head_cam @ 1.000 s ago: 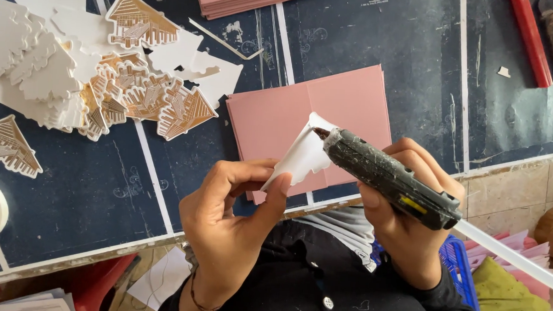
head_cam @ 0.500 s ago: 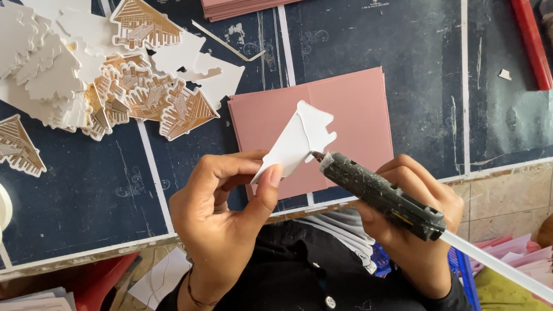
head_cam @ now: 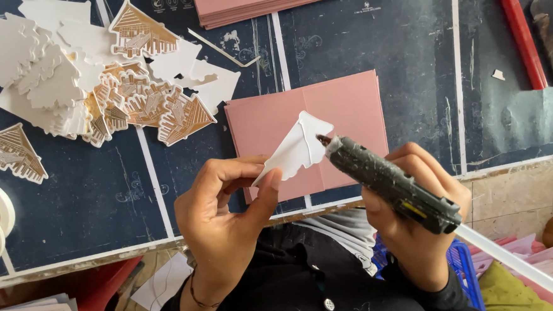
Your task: The person uses a hot glue gun to apply adhesive to white paper cutouts shaped like houses and presses them onto pink folded cards. They repeat this process, handling stacks of cards and cutouts, and placing the finished items on the work surface.
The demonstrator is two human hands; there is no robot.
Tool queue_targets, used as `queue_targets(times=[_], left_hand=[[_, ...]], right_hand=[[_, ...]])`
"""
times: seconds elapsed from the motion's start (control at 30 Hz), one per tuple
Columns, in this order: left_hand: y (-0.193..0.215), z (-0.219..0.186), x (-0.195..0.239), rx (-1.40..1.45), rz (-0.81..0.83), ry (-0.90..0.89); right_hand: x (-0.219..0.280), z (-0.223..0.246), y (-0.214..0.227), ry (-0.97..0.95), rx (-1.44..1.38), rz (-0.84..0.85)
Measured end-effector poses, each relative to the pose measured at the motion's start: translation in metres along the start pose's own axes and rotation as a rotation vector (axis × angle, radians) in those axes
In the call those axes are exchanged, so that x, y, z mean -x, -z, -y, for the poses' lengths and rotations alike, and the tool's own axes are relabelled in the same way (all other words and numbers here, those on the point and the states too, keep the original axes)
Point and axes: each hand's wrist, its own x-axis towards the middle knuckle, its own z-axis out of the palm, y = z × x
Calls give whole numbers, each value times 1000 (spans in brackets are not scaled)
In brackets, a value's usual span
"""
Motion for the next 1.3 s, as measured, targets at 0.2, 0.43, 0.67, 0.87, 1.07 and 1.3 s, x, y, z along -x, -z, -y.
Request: queue_targets(times=[0.2, 0.43, 0.67, 0.87, 1.07, 1.3], left_hand=[[1, 2, 1, 12, -5, -6], [5, 0, -2, -55, -23, -14], [4, 2, -2, 36, -61, 22], [5, 5, -2, 48, -73, 32], [5, 3, -2, 29, -38, 14], [6, 4, 0, 0, -44, 7]], right_hand=[[-4, -2, -3, 5, 18, -15], [0, -1, -2, -28, -11, 41], [11, -13, -1, 3, 56, 88], [10, -12, 2, 27, 85, 108], [-2, -1, -1, -1, 6, 9], [-6, -5, -5, 5, 11, 14]])
